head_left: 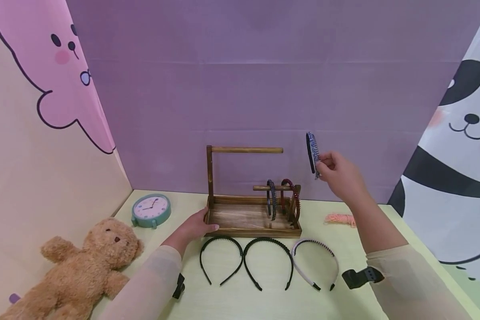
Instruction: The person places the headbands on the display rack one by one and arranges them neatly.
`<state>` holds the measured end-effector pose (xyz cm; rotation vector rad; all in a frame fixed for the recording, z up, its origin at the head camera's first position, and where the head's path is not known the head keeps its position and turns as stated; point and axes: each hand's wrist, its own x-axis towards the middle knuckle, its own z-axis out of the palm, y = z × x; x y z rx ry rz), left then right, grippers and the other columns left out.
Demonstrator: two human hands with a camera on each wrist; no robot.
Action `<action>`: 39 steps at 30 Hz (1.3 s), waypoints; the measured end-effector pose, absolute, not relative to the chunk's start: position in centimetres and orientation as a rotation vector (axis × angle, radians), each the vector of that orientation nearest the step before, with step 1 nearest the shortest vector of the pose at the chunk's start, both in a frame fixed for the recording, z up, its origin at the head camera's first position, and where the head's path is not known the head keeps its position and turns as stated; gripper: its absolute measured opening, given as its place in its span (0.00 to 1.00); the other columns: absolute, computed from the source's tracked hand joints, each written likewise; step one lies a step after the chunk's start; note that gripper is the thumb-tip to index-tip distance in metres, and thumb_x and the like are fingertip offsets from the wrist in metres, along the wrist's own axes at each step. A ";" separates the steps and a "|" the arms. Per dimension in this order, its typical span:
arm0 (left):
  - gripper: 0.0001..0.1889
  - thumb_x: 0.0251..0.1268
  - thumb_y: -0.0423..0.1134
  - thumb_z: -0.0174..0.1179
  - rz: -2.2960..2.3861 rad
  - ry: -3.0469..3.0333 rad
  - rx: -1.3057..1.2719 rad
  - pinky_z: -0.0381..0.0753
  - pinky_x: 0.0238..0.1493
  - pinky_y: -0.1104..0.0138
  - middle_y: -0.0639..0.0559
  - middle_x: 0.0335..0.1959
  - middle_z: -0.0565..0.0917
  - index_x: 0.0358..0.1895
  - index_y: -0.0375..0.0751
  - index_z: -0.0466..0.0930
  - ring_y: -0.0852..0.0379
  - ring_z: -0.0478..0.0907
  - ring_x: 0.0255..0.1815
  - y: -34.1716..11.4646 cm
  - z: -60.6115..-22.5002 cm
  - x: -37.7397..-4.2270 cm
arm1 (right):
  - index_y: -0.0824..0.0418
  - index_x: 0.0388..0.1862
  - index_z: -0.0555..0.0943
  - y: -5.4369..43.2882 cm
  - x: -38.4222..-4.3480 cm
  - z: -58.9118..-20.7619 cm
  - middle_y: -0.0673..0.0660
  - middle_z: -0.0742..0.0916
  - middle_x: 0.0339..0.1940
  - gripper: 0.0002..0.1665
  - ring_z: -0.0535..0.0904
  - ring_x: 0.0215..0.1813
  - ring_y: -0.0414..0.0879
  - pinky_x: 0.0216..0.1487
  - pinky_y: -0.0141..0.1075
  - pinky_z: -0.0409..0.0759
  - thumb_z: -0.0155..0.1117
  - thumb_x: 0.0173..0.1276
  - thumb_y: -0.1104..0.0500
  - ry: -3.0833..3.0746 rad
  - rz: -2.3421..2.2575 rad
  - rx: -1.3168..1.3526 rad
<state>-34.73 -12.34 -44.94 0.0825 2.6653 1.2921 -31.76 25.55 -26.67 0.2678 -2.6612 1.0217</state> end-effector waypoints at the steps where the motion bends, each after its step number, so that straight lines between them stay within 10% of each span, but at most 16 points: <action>1: 0.44 0.67 0.44 0.64 1.292 2.666 0.085 0.56 0.74 0.44 0.36 0.77 0.57 0.79 0.37 0.47 0.36 0.53 0.77 -12.3 -44.9 -34.7 | 0.65 0.64 0.69 25.3 -31.9 -26.5 0.64 0.81 0.53 0.29 0.83 0.51 0.59 0.56 0.54 0.79 0.46 0.78 0.45 -2.649 1.038 0.273; 11: 0.45 0.67 0.43 0.64 1.300 2.657 0.076 0.55 0.75 0.45 0.36 0.77 0.57 0.79 0.38 0.46 0.37 0.52 0.78 -12.3 -45.0 -34.8 | 0.67 0.63 0.71 22.8 -34.3 -26.7 0.66 0.80 0.52 0.25 0.81 0.53 0.57 0.47 0.29 0.83 0.52 0.77 0.50 -2.540 1.239 0.327; 39: 0.44 0.67 0.42 0.64 1.316 2.674 0.086 0.56 0.75 0.45 0.37 0.77 0.58 0.79 0.39 0.47 0.37 0.54 0.77 -12.2 -45.0 -34.7 | 0.63 0.61 0.73 14.1 -37.5 -31.4 0.62 0.80 0.52 0.21 0.80 0.53 0.57 0.52 0.44 0.84 0.56 0.76 0.53 -2.488 1.521 0.475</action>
